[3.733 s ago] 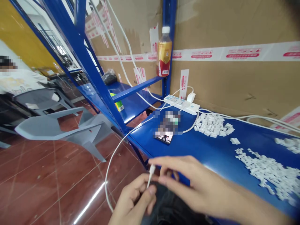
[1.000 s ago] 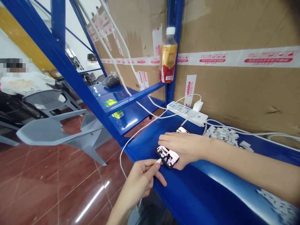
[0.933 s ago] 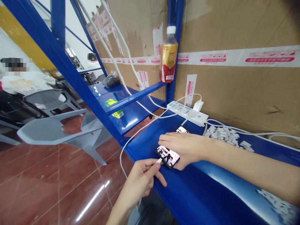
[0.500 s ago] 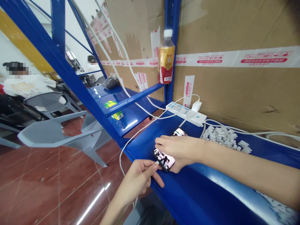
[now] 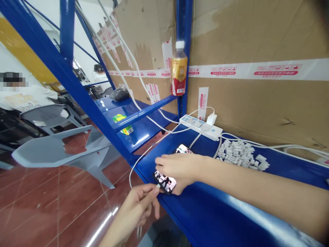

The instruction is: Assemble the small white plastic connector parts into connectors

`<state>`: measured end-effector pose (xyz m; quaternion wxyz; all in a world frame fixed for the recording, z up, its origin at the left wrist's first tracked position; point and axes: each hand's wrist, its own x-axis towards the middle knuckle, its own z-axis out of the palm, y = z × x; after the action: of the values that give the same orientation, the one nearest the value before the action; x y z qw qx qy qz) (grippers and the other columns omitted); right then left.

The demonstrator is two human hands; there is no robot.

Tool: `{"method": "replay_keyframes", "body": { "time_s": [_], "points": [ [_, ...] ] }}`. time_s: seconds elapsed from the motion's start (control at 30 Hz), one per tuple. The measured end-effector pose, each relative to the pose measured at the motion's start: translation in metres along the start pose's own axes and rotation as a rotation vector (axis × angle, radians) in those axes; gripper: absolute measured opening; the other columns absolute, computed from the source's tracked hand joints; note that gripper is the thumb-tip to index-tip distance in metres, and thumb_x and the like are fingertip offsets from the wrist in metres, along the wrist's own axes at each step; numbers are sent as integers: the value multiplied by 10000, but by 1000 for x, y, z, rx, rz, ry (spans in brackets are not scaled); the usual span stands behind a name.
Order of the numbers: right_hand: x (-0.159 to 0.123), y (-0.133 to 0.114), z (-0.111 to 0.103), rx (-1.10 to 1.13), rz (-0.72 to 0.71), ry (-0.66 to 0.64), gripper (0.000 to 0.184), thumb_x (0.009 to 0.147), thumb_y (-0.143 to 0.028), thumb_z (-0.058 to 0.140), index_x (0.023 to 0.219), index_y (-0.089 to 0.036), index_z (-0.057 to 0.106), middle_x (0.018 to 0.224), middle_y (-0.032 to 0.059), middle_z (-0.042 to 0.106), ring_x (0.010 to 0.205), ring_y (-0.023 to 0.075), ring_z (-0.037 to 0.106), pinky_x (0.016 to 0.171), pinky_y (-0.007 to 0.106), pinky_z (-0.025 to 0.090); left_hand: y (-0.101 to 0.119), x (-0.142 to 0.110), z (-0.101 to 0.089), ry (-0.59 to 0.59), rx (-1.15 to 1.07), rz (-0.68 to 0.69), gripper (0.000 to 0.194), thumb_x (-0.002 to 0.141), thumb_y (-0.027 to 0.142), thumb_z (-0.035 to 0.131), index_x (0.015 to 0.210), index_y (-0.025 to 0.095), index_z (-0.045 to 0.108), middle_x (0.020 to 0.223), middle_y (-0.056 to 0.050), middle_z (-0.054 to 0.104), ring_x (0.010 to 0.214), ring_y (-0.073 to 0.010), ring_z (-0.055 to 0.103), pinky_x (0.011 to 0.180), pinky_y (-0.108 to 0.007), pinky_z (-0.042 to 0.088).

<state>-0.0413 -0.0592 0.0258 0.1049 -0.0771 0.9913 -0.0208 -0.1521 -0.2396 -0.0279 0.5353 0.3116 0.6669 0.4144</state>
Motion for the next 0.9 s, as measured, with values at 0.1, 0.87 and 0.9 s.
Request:
{"method": "replay_keyframes", "body": {
  "time_s": [0.1, 0.87, 0.9],
  "points": [
    [12, 6, -2, -12, -34, -18, 319, 990, -438, 719, 1122, -151, 673, 1194, 78, 670, 1057, 225, 667, 905, 421, 585, -2, -1, -8, 54, 48, 10, 587, 824, 723, 646, 924, 145, 618, 500, 39, 562, 359, -33, 188, 356, -188, 132],
    [-84, -3, 52, -244, 771, 225, 252, 1036, -399, 666, 1093, -154, 686, 1111, 60, 695, 1056, 223, 682, 940, 447, 579, 15, 8, -11, 336, 680, 138, 463, 958, 578, 422, 733, 217, 605, 512, 8, 549, 526, -191, 525, 587, -290, 375],
    [-81, -3, 52, -241, 759, 223, 245, 1036, -391, 668, 1097, -154, 686, 1112, 59, 696, 1054, 222, 683, 938, 445, 580, 19, 10, -9, 350, 747, 147, 434, 980, 519, 425, 714, 220, 595, 515, 11, 537, 532, -191, 517, 596, -295, 359]
  ]
}}
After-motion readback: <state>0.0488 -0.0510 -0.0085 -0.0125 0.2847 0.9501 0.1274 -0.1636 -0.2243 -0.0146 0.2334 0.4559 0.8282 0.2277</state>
